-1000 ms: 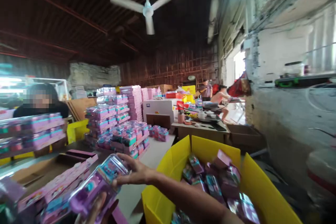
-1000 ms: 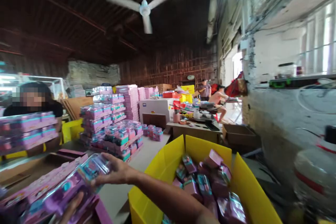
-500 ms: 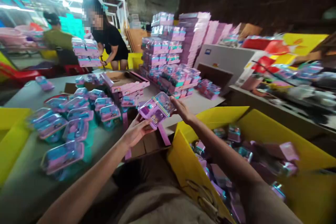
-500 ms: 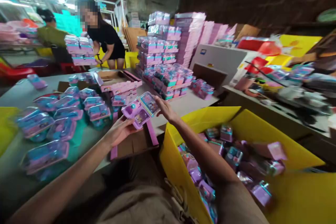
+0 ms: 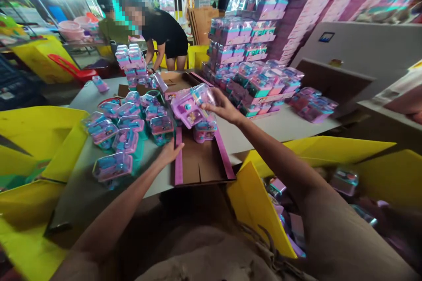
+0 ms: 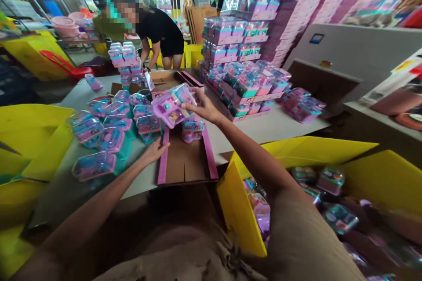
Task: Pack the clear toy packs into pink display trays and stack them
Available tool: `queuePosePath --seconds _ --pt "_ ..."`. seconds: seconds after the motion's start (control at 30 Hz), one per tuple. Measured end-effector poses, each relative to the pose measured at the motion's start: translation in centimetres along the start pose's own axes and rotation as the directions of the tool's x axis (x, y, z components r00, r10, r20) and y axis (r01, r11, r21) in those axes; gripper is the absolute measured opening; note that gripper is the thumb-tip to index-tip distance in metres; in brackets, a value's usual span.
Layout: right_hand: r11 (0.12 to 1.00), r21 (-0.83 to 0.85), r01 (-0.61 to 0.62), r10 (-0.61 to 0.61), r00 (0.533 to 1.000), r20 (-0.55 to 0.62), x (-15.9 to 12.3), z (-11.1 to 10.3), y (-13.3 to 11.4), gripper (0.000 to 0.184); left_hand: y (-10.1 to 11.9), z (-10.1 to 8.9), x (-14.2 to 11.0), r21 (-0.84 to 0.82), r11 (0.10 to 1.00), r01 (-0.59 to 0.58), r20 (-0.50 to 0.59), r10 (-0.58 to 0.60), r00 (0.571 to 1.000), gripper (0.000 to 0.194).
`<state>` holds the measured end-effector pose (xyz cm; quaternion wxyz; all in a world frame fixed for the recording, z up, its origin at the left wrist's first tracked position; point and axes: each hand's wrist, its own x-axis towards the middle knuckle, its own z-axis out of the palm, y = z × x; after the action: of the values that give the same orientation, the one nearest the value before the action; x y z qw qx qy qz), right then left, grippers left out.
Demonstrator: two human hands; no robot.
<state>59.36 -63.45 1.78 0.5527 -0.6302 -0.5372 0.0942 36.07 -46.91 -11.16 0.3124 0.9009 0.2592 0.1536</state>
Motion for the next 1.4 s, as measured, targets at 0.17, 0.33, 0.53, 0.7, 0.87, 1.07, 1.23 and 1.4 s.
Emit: queuePosePath --seconds 0.17,0.33,0.53,0.7,0.87,1.07,1.23,1.4 --pt "0.99 -0.124 0.069 -0.045 0.982 0.186 -0.6 3.6 4.8 0.101 -1.3 2.7 -0.3 -0.034 0.995 0.097 0.097 -0.093 0.991 0.029" --pt "0.949 -0.23 0.217 -0.138 0.938 0.317 -0.8 3.9 6.7 0.103 -1.4 4.4 0.9 -0.016 0.983 0.183 0.076 -0.182 0.98 0.026" --pt "0.838 -0.428 0.34 -0.082 0.853 0.516 -0.2 2.4 5.9 0.092 -1.6 5.9 2.4 0.019 0.975 0.223 0.02 -0.223 0.975 0.016" --pt "0.77 -0.475 0.426 -0.058 0.789 0.612 0.3 2.9 5.9 0.086 -2.0 5.3 2.0 -0.006 0.982 0.188 0.016 -0.188 0.982 0.027" --pt "0.718 -0.553 0.423 0.011 0.787 0.616 0.2 3.2 5.9 0.089 -2.3 5.3 1.7 -0.037 0.989 0.146 0.022 -0.145 0.989 0.037" --pt "0.647 -0.654 0.392 0.128 0.789 0.601 -0.1 3.8 4.9 0.093 -2.4 5.4 1.5 -0.013 0.991 0.137 0.04 -0.136 0.99 0.04" --pt "0.569 -0.748 0.34 0.239 0.802 0.547 0.3 6.4 3.9 0.092 -1.2 4.0 1.1 0.078 0.989 0.127 0.079 -0.133 0.988 0.036" --pt "0.652 -0.666 0.363 0.154 0.796 0.585 0.5 4.1 4.6 0.097 1.7 -0.8 0.4 0.178 0.981 -0.076 -0.013 0.079 0.997 0.05"
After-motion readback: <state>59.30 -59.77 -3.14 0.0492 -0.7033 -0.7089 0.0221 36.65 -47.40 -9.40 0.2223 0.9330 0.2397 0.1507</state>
